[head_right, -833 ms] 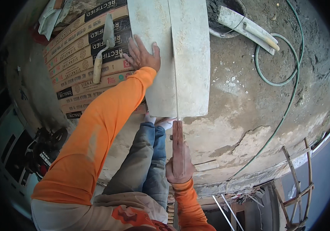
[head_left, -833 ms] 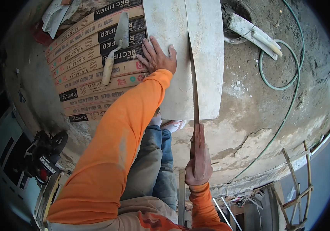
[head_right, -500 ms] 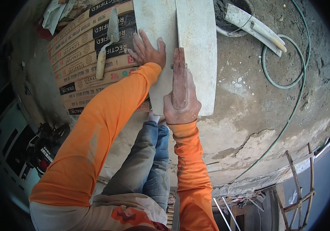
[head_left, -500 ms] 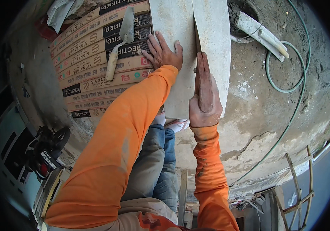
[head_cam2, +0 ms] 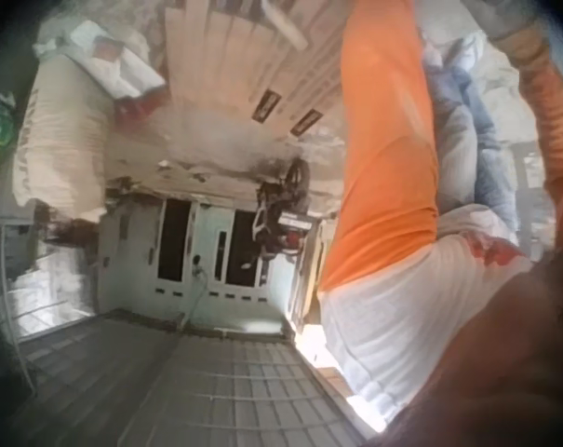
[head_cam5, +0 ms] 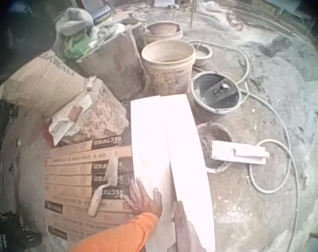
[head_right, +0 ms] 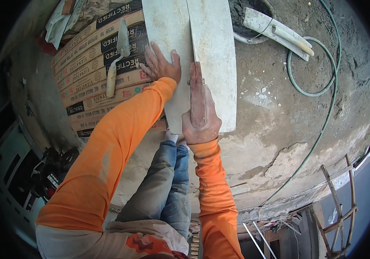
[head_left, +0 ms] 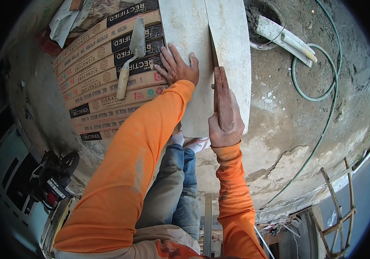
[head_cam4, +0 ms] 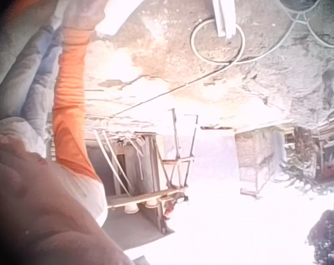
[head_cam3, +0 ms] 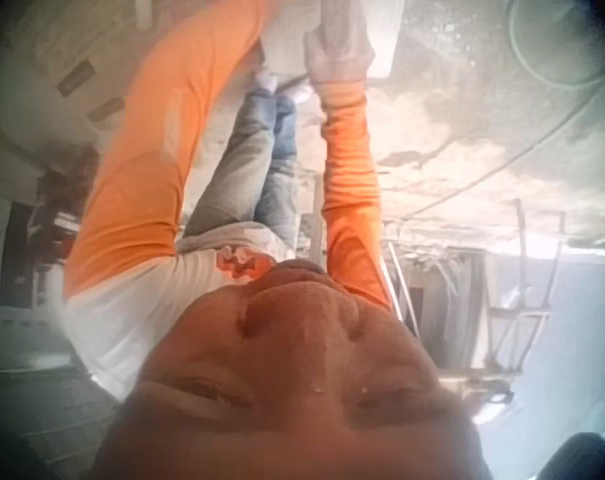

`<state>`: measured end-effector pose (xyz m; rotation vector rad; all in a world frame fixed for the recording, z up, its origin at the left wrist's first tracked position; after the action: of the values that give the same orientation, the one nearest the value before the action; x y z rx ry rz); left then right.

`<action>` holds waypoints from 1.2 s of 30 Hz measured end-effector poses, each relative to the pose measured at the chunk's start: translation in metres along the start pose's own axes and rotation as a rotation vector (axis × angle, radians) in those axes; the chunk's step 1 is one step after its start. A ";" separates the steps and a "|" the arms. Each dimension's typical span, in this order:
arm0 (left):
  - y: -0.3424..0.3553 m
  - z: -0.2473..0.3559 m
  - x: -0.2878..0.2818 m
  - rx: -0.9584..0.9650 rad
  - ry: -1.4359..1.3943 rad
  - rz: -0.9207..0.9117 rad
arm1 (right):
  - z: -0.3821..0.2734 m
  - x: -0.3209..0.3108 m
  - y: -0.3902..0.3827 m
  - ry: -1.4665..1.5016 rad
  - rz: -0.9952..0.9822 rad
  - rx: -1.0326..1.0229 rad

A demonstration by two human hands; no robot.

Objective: The person saws a tile by hand while holding it steady on a stack of boxes.

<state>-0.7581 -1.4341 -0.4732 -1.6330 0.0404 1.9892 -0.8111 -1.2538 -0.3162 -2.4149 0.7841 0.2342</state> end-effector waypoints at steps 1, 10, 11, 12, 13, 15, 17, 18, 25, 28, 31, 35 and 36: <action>0.001 0.004 0.001 0.002 0.001 -0.004 | -0.005 -0.005 0.013 0.164 0.010 0.013; 0.009 -0.008 -0.016 -0.013 0.022 0.011 | -0.038 -0.016 -0.153 -0.288 -0.413 0.399; 0.008 -0.007 -0.015 -0.014 0.022 -0.006 | -0.040 -0.021 -0.153 -0.275 -0.382 0.423; 0.009 -0.011 -0.016 -0.009 0.023 0.006 | -0.043 -0.018 -0.128 -0.218 -0.306 0.272; 0.010 -0.018 -0.018 -0.016 0.050 0.015 | -0.040 -0.012 -0.092 -0.158 -0.229 0.119; 0.007 -0.001 -0.008 -0.010 0.029 0.015 | 0.004 -0.001 -0.039 -0.249 -0.041 -0.053; 0.001 0.003 -0.001 -0.030 0.033 -0.041 | -0.005 -0.006 0.002 0.092 -0.022 0.084; 0.003 0.004 -0.004 -0.021 0.038 -0.031 | -0.002 -0.006 -0.013 0.095 -0.022 0.090; 0.005 -0.001 -0.011 -0.025 0.045 -0.051 | -0.034 -0.013 -0.169 -0.261 -0.411 0.405; 0.009 -0.016 -0.016 -0.029 0.065 -0.013 | -0.038 -0.008 -0.106 -0.212 -0.405 0.398; 0.001 0.001 -0.001 -0.026 0.020 -0.028 | -0.011 -0.006 -0.054 -0.176 -0.022 -0.141; 0.008 -0.010 -0.010 -0.018 0.044 0.042 | -0.030 0.007 -0.034 -0.284 0.005 -0.187; 0.008 -0.013 -0.013 -0.026 0.024 0.040 | -0.033 0.009 -0.037 -0.433 -0.018 -0.183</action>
<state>-0.7489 -1.4507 -0.4676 -1.6847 0.0571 2.0085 -0.7827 -1.2530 -0.2743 -2.4074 0.5597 0.8212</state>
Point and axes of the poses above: each hand's wrist, its own y-axis towards the middle knuckle, its own x-axis out of the palm, z = x × y, the point moved 8 cm from there along y, towards the middle knuckle, and after that the axes turned 15 degrees about -z, right-handed, at the moved point
